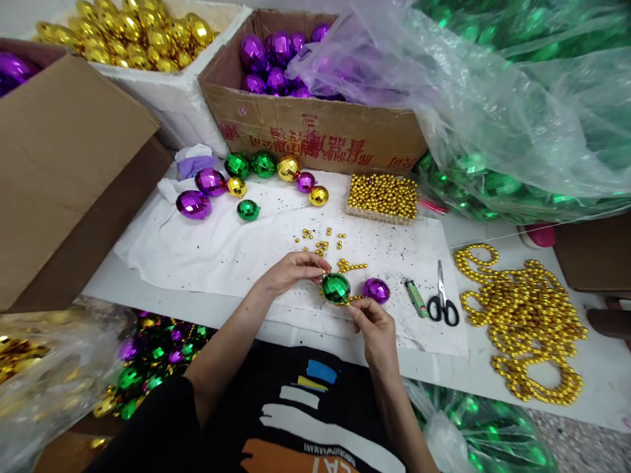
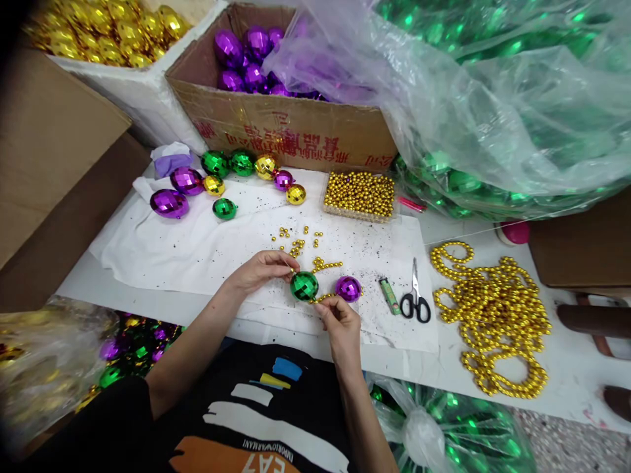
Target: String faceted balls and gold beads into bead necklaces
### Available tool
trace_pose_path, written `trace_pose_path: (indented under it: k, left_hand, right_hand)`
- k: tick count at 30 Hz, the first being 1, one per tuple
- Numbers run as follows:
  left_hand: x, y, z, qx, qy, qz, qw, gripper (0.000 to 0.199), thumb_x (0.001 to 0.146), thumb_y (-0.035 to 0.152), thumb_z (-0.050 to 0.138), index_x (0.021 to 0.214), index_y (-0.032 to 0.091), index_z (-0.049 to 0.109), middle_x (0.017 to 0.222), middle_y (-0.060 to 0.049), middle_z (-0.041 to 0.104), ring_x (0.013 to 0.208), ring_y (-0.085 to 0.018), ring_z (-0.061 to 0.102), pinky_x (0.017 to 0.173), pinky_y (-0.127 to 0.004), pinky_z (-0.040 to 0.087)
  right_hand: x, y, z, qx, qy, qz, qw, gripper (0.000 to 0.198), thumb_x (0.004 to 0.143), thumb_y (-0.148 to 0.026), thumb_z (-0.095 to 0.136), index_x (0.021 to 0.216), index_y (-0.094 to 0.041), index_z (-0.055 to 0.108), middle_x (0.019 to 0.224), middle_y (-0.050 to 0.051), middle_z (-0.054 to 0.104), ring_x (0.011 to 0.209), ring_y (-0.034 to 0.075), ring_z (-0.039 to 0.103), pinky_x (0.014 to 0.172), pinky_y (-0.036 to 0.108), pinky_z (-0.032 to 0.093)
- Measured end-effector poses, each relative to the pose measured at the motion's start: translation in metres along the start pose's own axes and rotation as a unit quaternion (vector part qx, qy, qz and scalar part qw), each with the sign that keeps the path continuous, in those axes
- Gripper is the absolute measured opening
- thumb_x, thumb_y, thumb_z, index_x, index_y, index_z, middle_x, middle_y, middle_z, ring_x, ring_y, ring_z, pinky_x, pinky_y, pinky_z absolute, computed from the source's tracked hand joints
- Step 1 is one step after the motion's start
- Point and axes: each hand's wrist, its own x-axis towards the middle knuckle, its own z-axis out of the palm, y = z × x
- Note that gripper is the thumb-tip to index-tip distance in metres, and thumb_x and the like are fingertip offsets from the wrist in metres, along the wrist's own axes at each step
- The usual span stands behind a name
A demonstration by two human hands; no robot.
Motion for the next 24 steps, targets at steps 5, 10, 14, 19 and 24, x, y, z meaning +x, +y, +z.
trace_pose_path:
  k: [5,10,14,19,24]
  left_hand:
    - [0.047,0.051,-0.017,0.194,0.123,0.124,0.965,0.022,0.08,0.015,0.07,0.101,0.018,0.074,0.104,-0.009,0.071,0.082,-0.017,0.062,0.079,-0.031,0.051]
    - [0.122,0.073,-0.011,0.491,0.316,0.194,0.789,0.052,0.066,0.006,0.082,0.115,0.014,0.067,0.127,-0.018,0.054,0.118,-0.038,0.049,0.097,-0.044,0.039]
    - [0.14,0.065,-0.011,0.565,0.301,0.169,0.75,0.034,0.071,0.004,0.076,0.103,0.01,0.066,0.121,-0.02,0.054,0.116,-0.04,0.05,0.097,-0.046,0.037]
    - [0.108,0.055,-0.018,0.352,0.314,0.193,0.86,0.035,0.071,0.019,0.08,0.103,0.016,0.065,0.113,-0.011,0.059,0.099,-0.025,0.059,0.084,-0.033,0.047]
    - [0.052,0.04,-0.018,-0.134,0.214,0.065,0.965,0.027,0.087,0.041,0.064,0.099,0.016,0.063,0.085,-0.006,0.066,0.065,-0.013,0.06,0.056,-0.023,0.05]
  right_hand:
    - [0.001,-0.006,-0.01,0.103,-0.009,0.019,0.994,0.033,0.067,-0.045,0.081,0.07,-0.02,0.059,0.056,-0.004,0.045,0.051,0.01,0.037,0.047,0.024,0.032]
    - [0.0,-0.013,-0.005,0.086,-0.022,-0.002,0.996,0.031,0.071,-0.045,0.078,0.07,-0.02,0.059,0.057,-0.004,0.044,0.052,0.01,0.037,0.048,0.024,0.031]
    - [0.0,-0.014,-0.004,0.089,-0.006,-0.006,0.996,0.031,0.07,-0.043,0.079,0.068,-0.019,0.061,0.055,-0.005,0.044,0.051,0.009,0.036,0.048,0.024,0.031]
    - [0.002,-0.014,-0.006,0.1,0.004,-0.003,0.995,0.03,0.067,-0.042,0.081,0.067,-0.018,0.062,0.055,-0.005,0.045,0.05,0.008,0.037,0.047,0.023,0.03]
    - [0.002,-0.012,-0.003,0.074,0.013,-0.005,0.997,0.029,0.068,-0.042,0.081,0.069,-0.018,0.063,0.057,-0.004,0.047,0.051,0.008,0.036,0.048,0.023,0.03]
